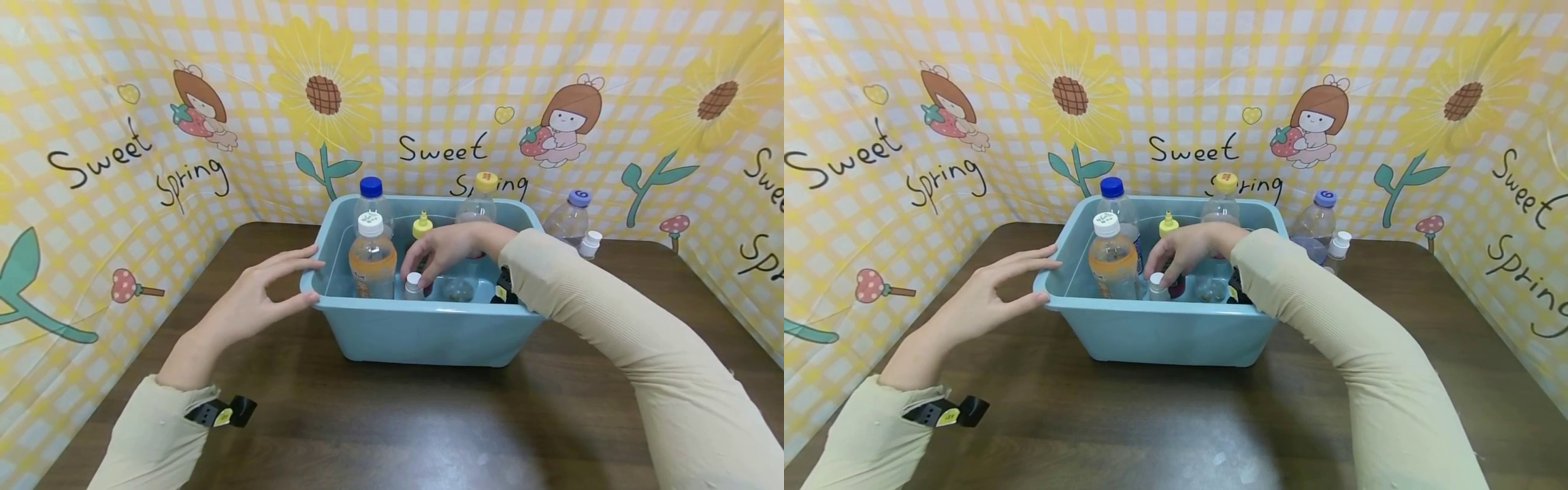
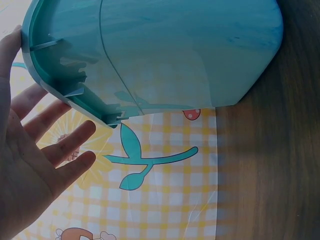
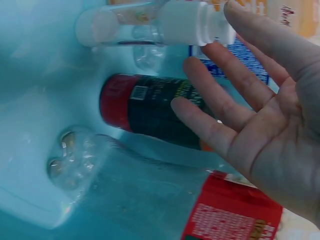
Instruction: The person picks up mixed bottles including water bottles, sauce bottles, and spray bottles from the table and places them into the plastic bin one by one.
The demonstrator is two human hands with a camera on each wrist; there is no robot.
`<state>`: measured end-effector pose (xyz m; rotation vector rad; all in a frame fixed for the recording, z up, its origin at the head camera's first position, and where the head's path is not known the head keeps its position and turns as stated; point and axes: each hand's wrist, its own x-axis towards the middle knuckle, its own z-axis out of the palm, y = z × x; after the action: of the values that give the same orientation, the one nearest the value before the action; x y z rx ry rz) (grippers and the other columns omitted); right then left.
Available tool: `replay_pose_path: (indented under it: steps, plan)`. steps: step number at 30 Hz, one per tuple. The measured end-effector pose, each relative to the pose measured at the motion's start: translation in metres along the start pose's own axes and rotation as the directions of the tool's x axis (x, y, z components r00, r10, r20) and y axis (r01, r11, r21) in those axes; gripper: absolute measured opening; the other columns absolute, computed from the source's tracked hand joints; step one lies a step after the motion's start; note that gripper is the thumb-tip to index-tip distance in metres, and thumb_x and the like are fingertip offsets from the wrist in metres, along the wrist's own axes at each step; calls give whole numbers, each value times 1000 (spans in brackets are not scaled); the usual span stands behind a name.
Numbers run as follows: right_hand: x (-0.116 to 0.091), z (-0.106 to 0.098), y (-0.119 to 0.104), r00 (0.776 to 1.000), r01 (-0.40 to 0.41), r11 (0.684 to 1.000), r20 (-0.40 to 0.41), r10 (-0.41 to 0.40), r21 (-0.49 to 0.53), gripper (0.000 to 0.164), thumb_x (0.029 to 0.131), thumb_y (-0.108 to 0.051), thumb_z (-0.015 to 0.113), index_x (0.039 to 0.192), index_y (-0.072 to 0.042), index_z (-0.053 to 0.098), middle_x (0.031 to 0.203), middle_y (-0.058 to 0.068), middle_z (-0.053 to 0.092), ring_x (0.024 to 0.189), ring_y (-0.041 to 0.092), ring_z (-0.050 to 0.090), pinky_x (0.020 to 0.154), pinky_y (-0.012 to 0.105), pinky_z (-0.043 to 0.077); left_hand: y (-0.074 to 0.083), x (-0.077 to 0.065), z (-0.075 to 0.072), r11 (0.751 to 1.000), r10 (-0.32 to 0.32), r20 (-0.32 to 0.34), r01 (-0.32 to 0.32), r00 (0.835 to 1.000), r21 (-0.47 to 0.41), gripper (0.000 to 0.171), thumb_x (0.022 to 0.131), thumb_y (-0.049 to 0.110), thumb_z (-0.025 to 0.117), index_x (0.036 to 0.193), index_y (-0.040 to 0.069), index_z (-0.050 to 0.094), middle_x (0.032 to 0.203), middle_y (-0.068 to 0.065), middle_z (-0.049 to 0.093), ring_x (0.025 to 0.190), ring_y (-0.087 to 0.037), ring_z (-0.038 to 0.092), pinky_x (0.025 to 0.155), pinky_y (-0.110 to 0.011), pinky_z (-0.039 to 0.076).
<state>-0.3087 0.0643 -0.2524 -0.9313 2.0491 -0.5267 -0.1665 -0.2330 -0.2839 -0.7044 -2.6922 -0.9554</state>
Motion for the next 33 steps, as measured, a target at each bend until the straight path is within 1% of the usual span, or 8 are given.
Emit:
replay_pose_path:
  steps: [8,11,17,21,23,28,31,33]
  plan:
    - [-19,-12,-6,995,57,995,-71,-64,-86,40,88,-18,65,126,-10,56,130,8,55,121,19,52,103,35,44,0,0,0,1000,9,-4,-9,1000,1,42,86,27,68,126,17,58,144,-5,45,133,-32,41,101,-57,37]
    - [-28,-17,-10,991,60,991,-108,-73,-119,41,88,-21,65,127,-11,56,131,8,55,120,19,53,102,36,45,0,1,-1,1000,12,-6,-12,1000,2,42,86,26,68,125,17,58,144,-5,45,133,-32,41,101,-57,37]
    - [-50,-23,-16,980,98,987,-158,-118,-126,37,90,-20,62,126,-12,57,131,11,55,115,21,57,100,37,47,0,1,-1,1000,14,-7,-14,1000,2,42,86,26,68,126,17,58,144,-5,45,133,-32,41,101,-58,36]
    - [-63,-24,-19,964,132,984,-215,-156,-124,37,90,-19,62,126,-10,57,132,12,55,118,27,56,100,39,47,0,1,-1,1000,14,-10,-14,1000,3,42,86,26,68,126,18,58,144,-5,45,133,-33,41,100,-57,37]
    - [-70,-24,-21,955,132,985,-250,-157,-113,38,90,-19,62,127,-10,57,132,11,55,119,28,56,99,40,48,0,1,0,1000,14,-11,-14,1000,3,42,86,26,68,126,18,58,144,-5,45,133,-33,41,100,-57,37]
    - [-90,-24,-20,934,88,994,-342,-105,-65,37,90,-21,62,126,-15,57,132,3,55,118,24,57,94,41,50,0,1,0,1000,14,-10,-14,1000,1,42,86,26,68,126,17,58,144,-5,45,133,-32,41,101,-57,37]
    - [-102,-24,-13,912,98,993,-393,-113,-59,34,90,-21,61,124,-15,58,130,2,56,118,22,57,93,38,50,0,0,0,1000,13,-7,-13,1000,0,42,86,26,68,126,17,58,144,-5,45,133,-32,41,100,-57,37]
    - [-111,-23,-7,891,103,992,-436,-124,-71,33,91,-21,61,123,-14,59,129,3,56,116,19,57,94,34,50,0,0,0,1000,13,-8,-13,1000,1,42,86,26,68,125,17,58,144,-5,45,133,-32,41,101,-56,37]
